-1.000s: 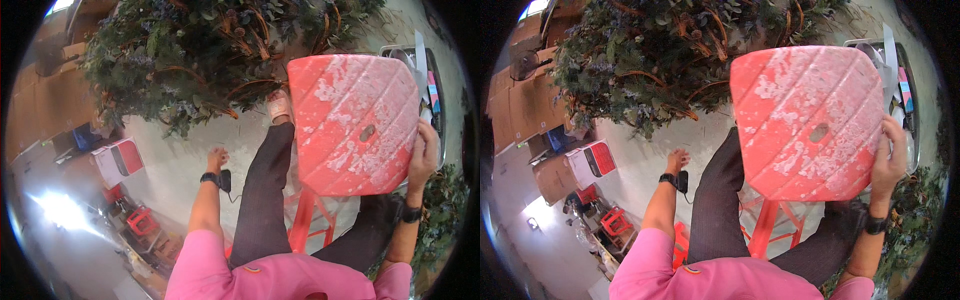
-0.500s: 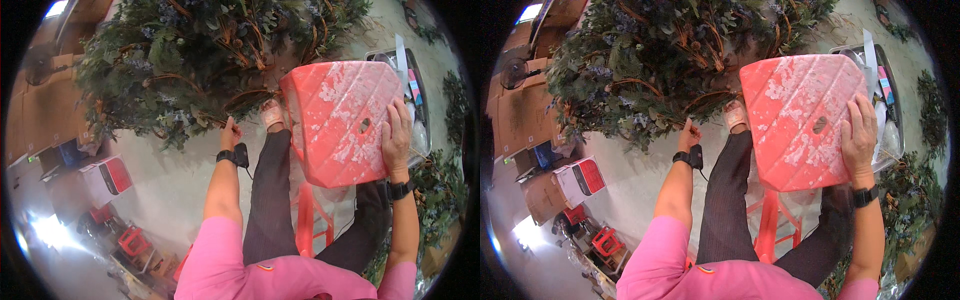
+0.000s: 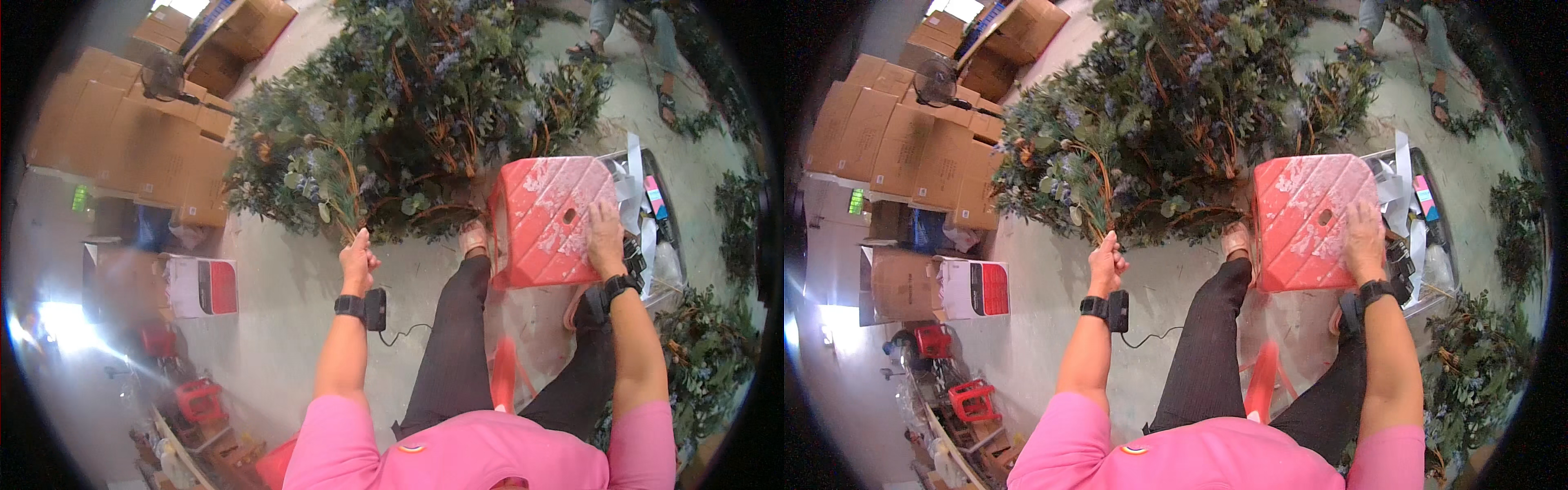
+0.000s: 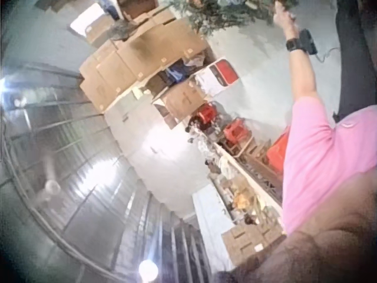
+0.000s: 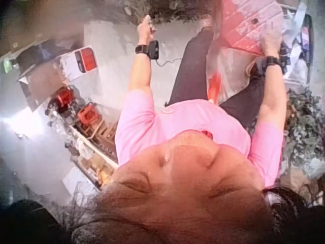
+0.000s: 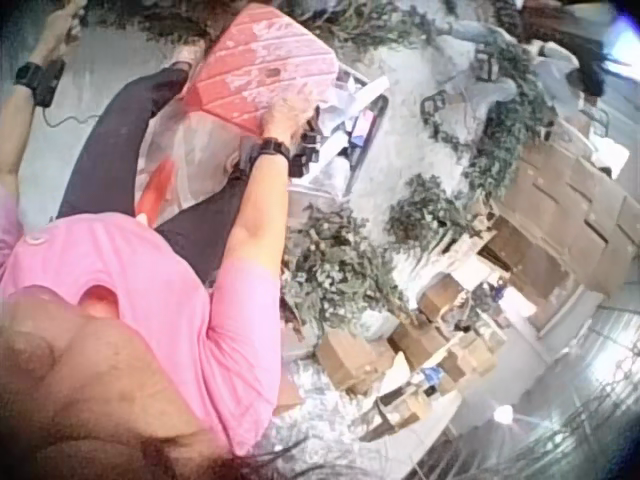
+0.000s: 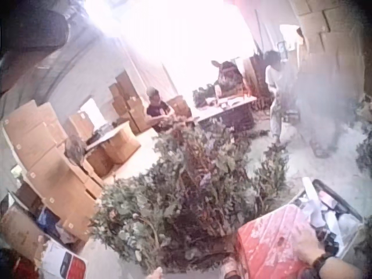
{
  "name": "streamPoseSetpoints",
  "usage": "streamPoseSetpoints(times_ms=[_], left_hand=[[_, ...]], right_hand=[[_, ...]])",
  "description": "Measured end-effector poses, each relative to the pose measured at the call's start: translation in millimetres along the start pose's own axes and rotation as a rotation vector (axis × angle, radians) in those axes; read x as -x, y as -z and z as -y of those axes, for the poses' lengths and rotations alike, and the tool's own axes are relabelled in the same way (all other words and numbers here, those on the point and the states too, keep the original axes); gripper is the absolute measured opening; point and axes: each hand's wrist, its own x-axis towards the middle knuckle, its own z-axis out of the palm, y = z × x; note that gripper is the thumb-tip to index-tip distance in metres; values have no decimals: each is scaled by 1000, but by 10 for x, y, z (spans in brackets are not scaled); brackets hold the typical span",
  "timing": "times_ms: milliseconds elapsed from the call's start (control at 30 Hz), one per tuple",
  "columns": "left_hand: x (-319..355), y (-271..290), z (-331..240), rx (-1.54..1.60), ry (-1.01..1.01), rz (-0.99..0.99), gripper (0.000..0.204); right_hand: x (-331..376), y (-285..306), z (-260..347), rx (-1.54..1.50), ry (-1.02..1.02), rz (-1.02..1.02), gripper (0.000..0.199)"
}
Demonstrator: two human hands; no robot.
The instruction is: Assembling and tying decorative floral and evergreen garlands.
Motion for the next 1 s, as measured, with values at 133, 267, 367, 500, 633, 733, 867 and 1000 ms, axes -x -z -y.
streamPoseSetpoints(times_ms=[133,267,367,500,633,733,867,1000], left_hand=[[654,338,-154,13,-69,98,28],[1314,789,150,62,-41,150,24],[1759,1103,266,161,-20,172,24],[2264,1355,329,252,-14,232,25],[2668,1804,384,362,44,285,25],[3164,2307,335,316,57,213,26],[3570,2643,268,136,-27,214,23],[3880,2866,61,195,11,333,14]], right_hand=[[467,114,-34,-101,84,153,45],[997,271,-142,-210,48,182,48],[1213,385,-132,-238,28,192,48],[1267,393,-124,-347,-49,302,38],[1334,351,47,-395,-36,413,27],[1418,279,226,-495,38,402,22],[1282,77,529,-592,97,354,19],[979,270,1100,-1238,-62,343,16]])
